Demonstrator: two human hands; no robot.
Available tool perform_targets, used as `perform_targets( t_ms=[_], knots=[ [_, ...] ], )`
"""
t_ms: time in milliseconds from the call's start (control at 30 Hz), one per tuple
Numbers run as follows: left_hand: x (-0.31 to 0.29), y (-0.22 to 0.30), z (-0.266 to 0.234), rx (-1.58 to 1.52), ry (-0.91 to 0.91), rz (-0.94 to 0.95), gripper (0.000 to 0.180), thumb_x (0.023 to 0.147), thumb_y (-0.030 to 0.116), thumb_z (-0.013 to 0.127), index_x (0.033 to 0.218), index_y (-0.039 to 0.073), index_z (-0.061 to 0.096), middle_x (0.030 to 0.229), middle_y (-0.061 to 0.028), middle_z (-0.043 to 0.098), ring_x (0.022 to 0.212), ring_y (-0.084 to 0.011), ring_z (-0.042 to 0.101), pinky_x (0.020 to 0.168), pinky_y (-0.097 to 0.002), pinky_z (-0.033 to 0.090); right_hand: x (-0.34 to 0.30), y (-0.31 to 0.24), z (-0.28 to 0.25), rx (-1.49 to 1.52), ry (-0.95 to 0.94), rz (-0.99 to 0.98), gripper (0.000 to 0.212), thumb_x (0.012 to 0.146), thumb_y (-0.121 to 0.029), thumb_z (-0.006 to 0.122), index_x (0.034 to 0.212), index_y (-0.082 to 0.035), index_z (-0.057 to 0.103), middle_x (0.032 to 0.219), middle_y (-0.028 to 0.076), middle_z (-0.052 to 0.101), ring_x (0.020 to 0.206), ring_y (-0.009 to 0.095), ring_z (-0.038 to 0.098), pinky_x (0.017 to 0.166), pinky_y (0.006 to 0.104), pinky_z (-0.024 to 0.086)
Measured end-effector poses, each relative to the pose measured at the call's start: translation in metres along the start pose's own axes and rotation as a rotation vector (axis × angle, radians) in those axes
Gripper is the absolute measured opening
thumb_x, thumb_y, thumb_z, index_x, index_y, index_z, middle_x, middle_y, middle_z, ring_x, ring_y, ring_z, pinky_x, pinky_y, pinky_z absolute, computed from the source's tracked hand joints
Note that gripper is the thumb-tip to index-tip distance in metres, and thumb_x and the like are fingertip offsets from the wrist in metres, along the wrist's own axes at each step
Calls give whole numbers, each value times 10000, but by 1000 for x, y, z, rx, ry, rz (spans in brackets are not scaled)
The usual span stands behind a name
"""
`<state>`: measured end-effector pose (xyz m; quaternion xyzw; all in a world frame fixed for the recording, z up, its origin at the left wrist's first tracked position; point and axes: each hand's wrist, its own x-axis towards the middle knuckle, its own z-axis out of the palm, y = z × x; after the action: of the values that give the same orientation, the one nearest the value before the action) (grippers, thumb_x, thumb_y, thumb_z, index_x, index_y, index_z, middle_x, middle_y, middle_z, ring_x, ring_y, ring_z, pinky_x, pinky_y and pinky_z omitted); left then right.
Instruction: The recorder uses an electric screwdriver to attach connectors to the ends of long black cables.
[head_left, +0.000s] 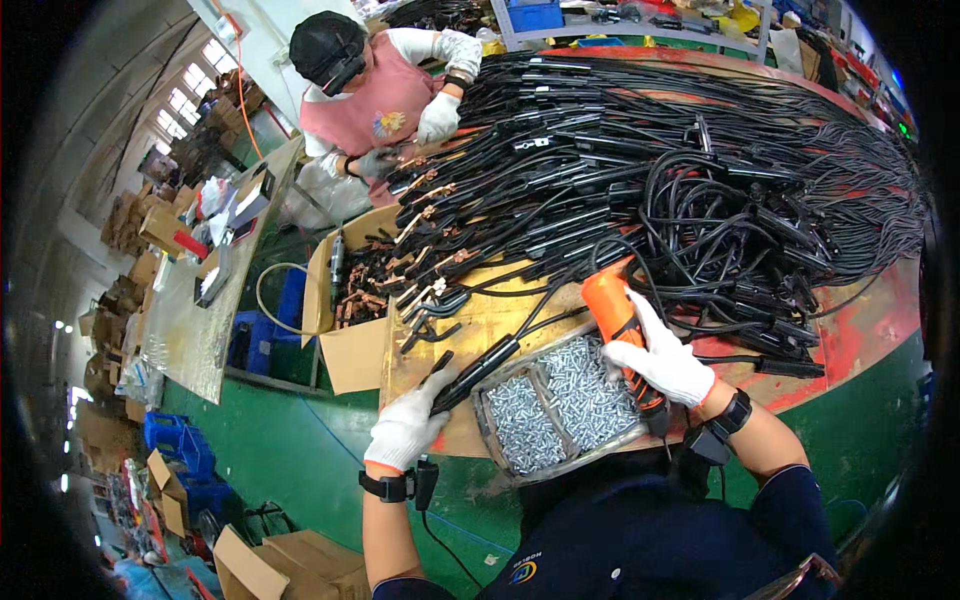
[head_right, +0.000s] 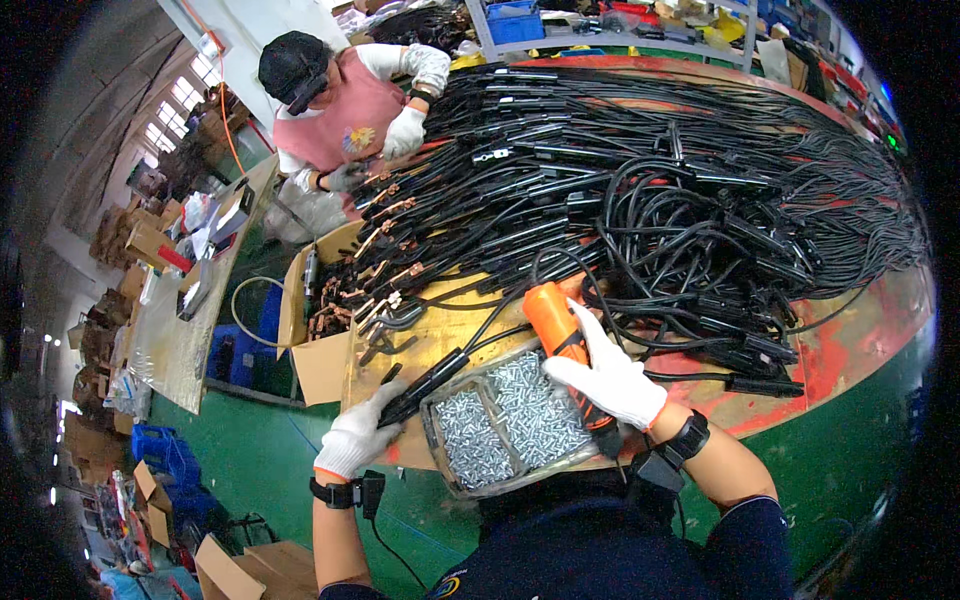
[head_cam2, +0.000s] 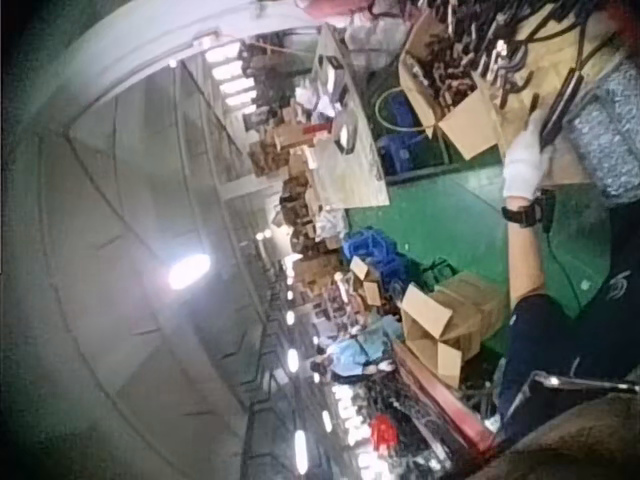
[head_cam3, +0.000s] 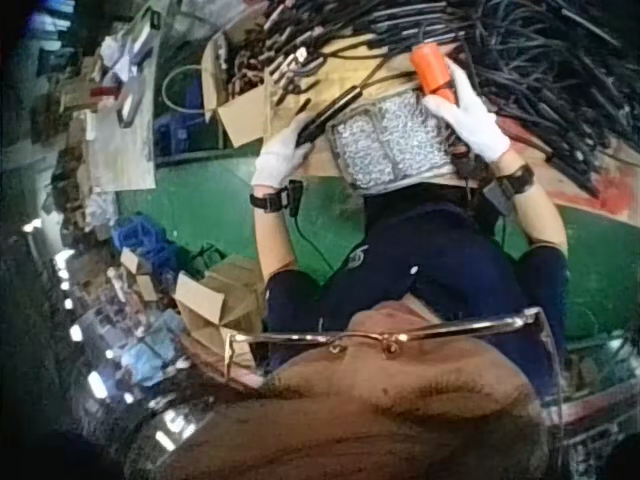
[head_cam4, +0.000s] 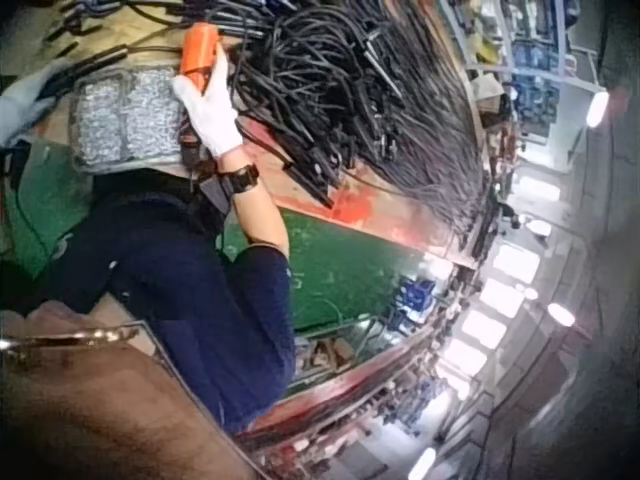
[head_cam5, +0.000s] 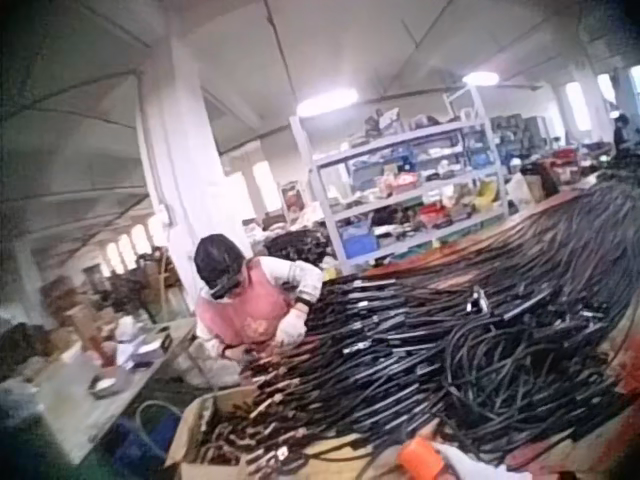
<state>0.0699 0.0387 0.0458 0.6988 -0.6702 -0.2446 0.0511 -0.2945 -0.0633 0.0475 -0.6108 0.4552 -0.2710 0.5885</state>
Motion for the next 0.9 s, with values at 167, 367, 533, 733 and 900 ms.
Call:
perform_targets(
  t_ms=[167,367,533,733,900],
  knots=[
    [7,21,-14,334,-14,-39,645,805,286,746,1403,241,506,1132,-203,633,1085,-411,581,963,-458,474,6,24,5,-445,250,-326,803,862,-326,722,1490,-22,324,1263,267,547,1169,420,549,1052,467,411],
    [29,-2,-41,105,183,3,371,865,293,675,1221,190,652,936,-171,676,899,-369,649,802,-451,535,4,23,9,-742,392,-565,694,727,-143,810,1346,-31,516,1293,208,530,1177,385,528,1025,435,434],
    [91,0,-25,359,149,155,295,906,251,598,1197,240,644,978,-152,688,883,-358,669,755,-479,529,7,4,6,-874,386,-739,587,722,-138,812,1260,-51,593,1183,155,610,1089,350,593,952,440,484],
    [115,5,-33,453,95,133,378,937,273,564,1315,276,557,961,-154,686,897,-362,666,755,-480,528,16,-50,-26,-912,285,-743,483,745,-130,774,1202,-73,628,1093,129,645,1004,326,628,887,413,513],
    [134,-21,-51,351,269,120,537,869,253,665,1382,230,507,869,-125,681,809,-342,670,685,-439,531,78,-92,-40,-1026,117,-887,324,815,-162,704,1127,-104,643,995,89,671,890,293,655,769,392,532]
  ],
)
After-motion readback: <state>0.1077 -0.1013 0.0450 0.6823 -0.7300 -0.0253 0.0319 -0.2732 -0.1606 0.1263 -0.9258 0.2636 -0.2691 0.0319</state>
